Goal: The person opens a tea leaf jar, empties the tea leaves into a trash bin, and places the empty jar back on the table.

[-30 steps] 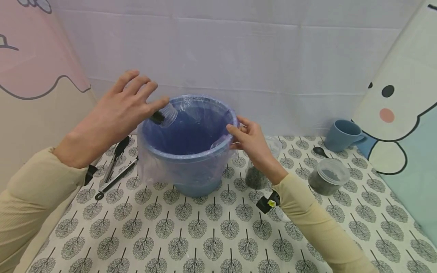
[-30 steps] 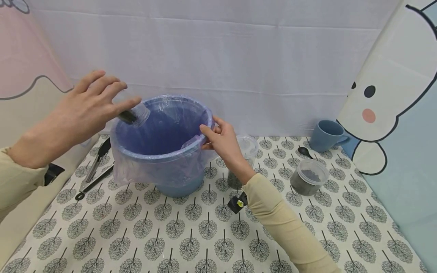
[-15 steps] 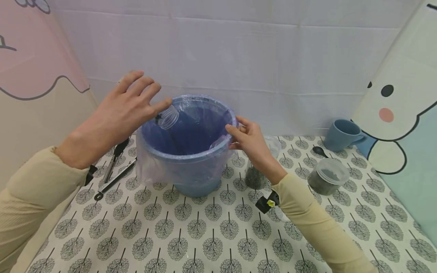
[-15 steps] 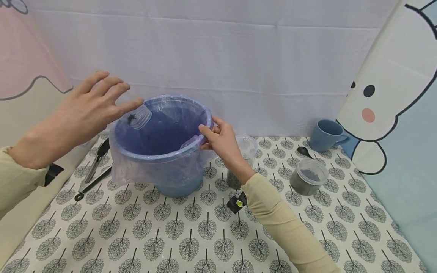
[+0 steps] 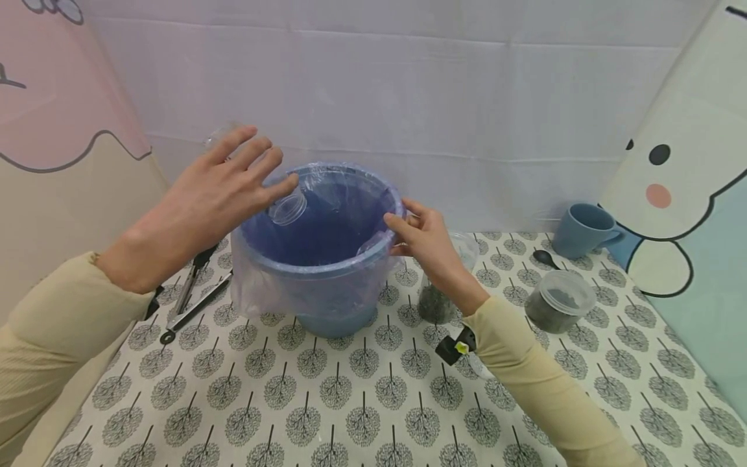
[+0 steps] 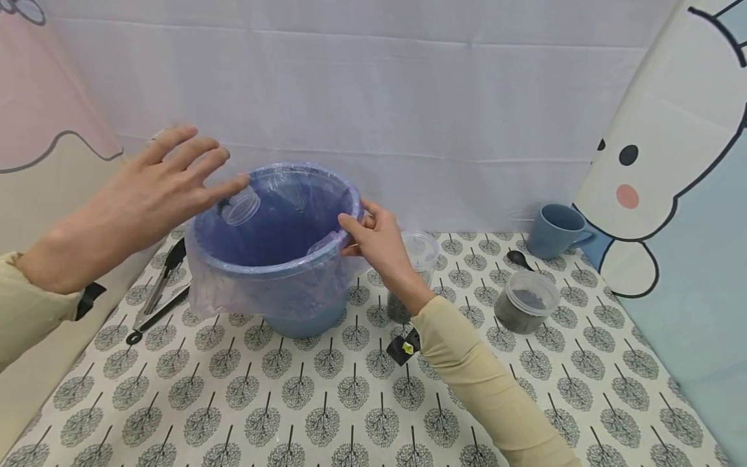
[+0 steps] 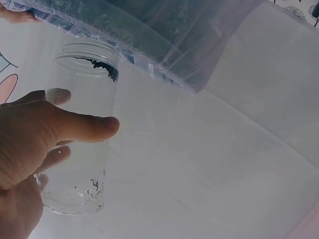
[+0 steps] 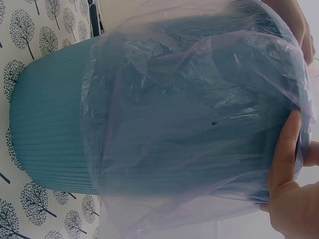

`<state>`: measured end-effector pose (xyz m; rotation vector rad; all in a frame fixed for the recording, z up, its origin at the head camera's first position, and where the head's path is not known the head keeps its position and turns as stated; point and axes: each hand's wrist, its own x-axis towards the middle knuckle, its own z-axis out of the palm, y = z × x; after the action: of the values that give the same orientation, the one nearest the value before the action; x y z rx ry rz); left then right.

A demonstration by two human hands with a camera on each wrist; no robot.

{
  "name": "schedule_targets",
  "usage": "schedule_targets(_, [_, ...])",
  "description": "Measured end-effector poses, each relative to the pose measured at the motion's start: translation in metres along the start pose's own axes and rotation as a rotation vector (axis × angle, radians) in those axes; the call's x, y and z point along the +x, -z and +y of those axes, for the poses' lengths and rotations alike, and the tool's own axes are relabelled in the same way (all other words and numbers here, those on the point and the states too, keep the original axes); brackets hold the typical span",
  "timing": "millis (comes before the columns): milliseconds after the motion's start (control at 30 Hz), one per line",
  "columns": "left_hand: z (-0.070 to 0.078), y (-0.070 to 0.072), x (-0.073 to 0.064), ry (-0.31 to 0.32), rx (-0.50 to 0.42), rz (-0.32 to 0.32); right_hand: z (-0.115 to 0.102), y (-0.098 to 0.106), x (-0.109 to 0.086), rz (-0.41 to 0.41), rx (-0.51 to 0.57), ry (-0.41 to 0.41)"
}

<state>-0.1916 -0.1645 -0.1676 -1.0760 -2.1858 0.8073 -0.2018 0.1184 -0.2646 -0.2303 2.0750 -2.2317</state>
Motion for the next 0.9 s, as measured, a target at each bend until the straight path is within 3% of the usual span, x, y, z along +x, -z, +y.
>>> schedule_targets(300, [0.0006, 0.0012, 0.0021, -0.043, 0.038, -0.012, -0.0001, -0.0008, -0.0005, 0.002, -0.006, -0.001])
schedule_targets(600, [-0.0006, 0.0013, 0.0025, -0.064, 0.071, 0.019, -0.0009, -0.0010, -0.0003, 0.005, -0.011, -0.003])
schedule_targets(900, [-0.0008, 0.0016, 0.0023, -0.132, 0.007, -0.015, -0.0003, -0.0015, 0.0000, -0.003, -0.004, 0.005])
